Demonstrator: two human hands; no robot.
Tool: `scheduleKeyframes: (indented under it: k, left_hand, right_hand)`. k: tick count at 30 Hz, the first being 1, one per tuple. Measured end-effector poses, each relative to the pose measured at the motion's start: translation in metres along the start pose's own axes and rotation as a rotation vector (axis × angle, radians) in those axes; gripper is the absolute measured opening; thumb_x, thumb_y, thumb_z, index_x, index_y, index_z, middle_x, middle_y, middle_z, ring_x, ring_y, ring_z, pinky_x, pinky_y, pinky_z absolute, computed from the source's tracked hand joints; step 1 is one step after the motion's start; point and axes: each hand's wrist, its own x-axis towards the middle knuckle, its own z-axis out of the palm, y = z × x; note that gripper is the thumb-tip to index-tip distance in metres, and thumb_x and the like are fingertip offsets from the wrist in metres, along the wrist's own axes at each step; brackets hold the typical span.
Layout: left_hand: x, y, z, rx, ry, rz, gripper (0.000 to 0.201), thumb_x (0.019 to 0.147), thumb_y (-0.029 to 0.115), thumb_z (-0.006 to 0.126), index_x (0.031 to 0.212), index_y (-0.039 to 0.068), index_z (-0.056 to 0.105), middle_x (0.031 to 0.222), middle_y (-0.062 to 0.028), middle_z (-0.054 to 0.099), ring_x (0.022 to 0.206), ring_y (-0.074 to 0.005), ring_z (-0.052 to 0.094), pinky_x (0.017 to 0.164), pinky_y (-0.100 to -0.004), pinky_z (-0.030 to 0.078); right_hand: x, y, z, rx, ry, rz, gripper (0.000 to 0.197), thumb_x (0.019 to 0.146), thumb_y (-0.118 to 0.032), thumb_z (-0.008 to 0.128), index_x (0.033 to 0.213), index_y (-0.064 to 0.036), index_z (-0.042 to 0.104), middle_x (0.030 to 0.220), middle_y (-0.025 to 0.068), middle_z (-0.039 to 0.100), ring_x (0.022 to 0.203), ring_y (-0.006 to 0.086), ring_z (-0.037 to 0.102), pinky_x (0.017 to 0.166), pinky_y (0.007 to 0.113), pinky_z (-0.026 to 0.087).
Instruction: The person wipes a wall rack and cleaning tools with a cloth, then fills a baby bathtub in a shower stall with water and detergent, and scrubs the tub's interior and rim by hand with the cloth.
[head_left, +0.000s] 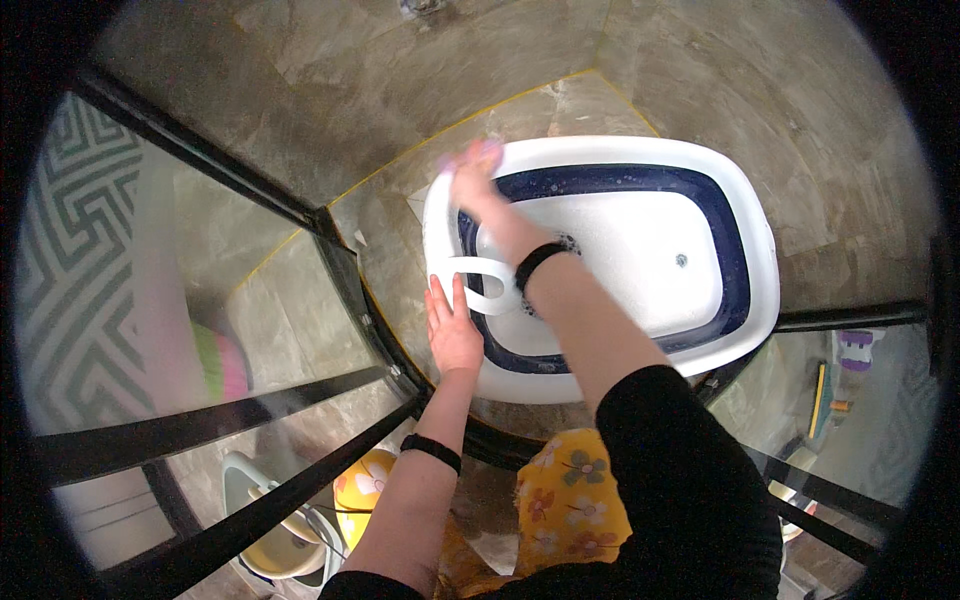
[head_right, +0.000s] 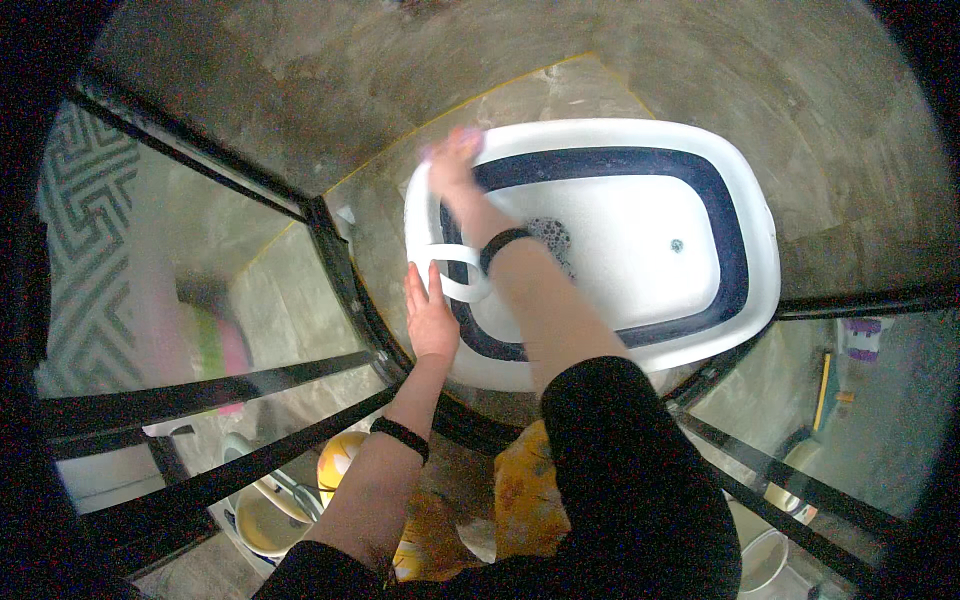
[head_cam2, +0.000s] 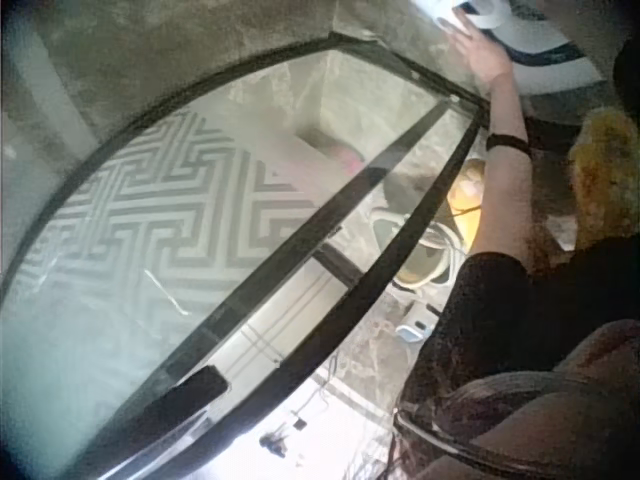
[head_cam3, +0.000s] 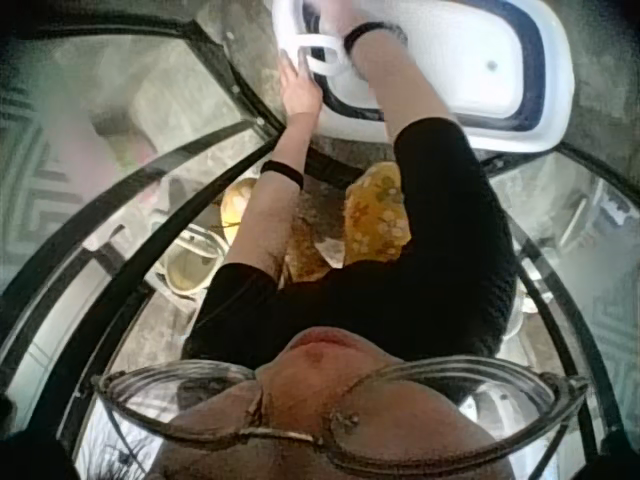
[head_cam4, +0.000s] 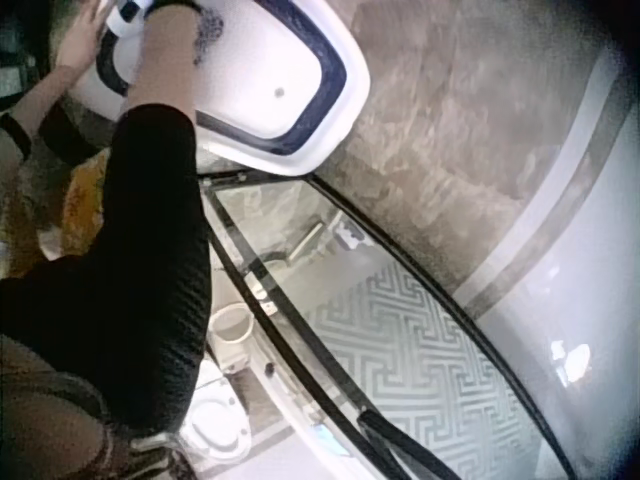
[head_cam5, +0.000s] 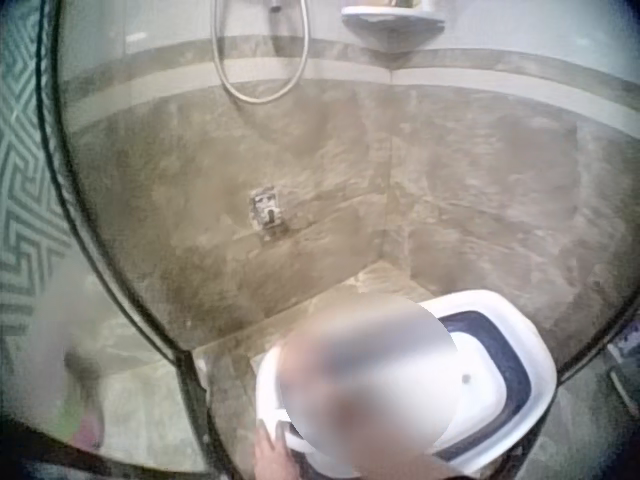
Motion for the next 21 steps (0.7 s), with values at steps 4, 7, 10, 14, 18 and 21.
scheduleKeyframes:
  k: [4,7,10,14,18,21]
  left_hand:
    - [-0.011,-0.026,0.009,0.060,0.019,-0.034,0.063,0.083,0.004,0.051,0.139,0.019,0.025,0.146,-0.0139,0.018,0.132,-0.0353,0.025,0.100,-0.0419,0.036]
    - [-0.014,-0.035,0.007,0.051,0.062,-0.045,0.072,0.079,0.002,0.050,0.142,0.024,0.022,0.149,-0.0102,0.014,0.133,-0.0329,0.025,0.102,-0.0422,0.034]
    - [-0.020,-0.055,-0.005,0.082,0.059,-0.093,0.071,0.079,0.001,0.048,0.142,0.023,0.021,0.149,-0.0113,0.014,0.133,-0.0336,0.024,0.101,-0.0428,0.035]
    - [-0.002,0.011,0.015,-0.061,0.090,0.061,0.067,0.082,0.003,0.048,0.141,0.021,0.023,0.147,-0.0134,0.018,0.132,-0.0352,0.025,0.101,-0.0440,0.035]
    - [-0.014,-0.045,-0.009,0.051,0.110,-0.035,0.063,0.085,0.005,0.047,0.141,0.022,0.024,0.146,-0.0140,0.020,0.131,-0.0358,0.026,0.100,-0.0438,0.036]
    - [-0.005,-0.031,0.002,0.054,0.103,-0.006,0.062,0.085,0.006,0.047,0.140,0.023,0.024,0.146,-0.0138,0.019,0.132,-0.0355,0.026,0.099,-0.0438,0.037]
  right_hand:
    - [-0.076,-0.067,0.048,-0.677,-0.447,-0.270,0.043,0.081,-0.021,0.049,0.121,-0.0062,0.055,0.144,0.0275,0.018,0.135,0.0430,0.010,0.105,0.062,0.005]
    - [-0.109,-0.070,0.023,-0.566,-0.642,-0.296,0.040,0.080,-0.028,0.053,0.113,-0.0080,0.061,0.140,0.0276,0.027,0.133,0.0396,0.021,0.105,0.056,0.018]
    - [-0.128,-0.087,-0.016,-0.295,-0.876,-0.496,0.053,0.076,-0.014,0.058,0.125,0.0032,0.048,0.132,0.0261,0.042,0.124,0.0275,0.043,0.100,0.034,0.035]
    - [-0.072,0.082,-0.107,0.077,-0.396,-0.225,0.058,0.071,-0.016,0.066,0.124,0.0019,0.049,0.091,0.0138,0.065,0.070,0.0180,0.065,0.059,0.029,0.053]
    - [-0.107,0.100,-0.108,-0.308,-0.389,0.191,0.062,0.075,-0.029,0.065,0.123,0.0005,0.040,0.105,0.0266,0.057,0.108,0.0329,0.053,0.083,0.048,0.046]
    - [-0.135,0.202,-0.105,-0.926,-0.292,0.284,0.065,0.080,-0.029,0.057,0.131,0.0032,0.032,0.132,0.0300,0.034,0.121,0.0437,0.035,0.086,0.054,0.040]
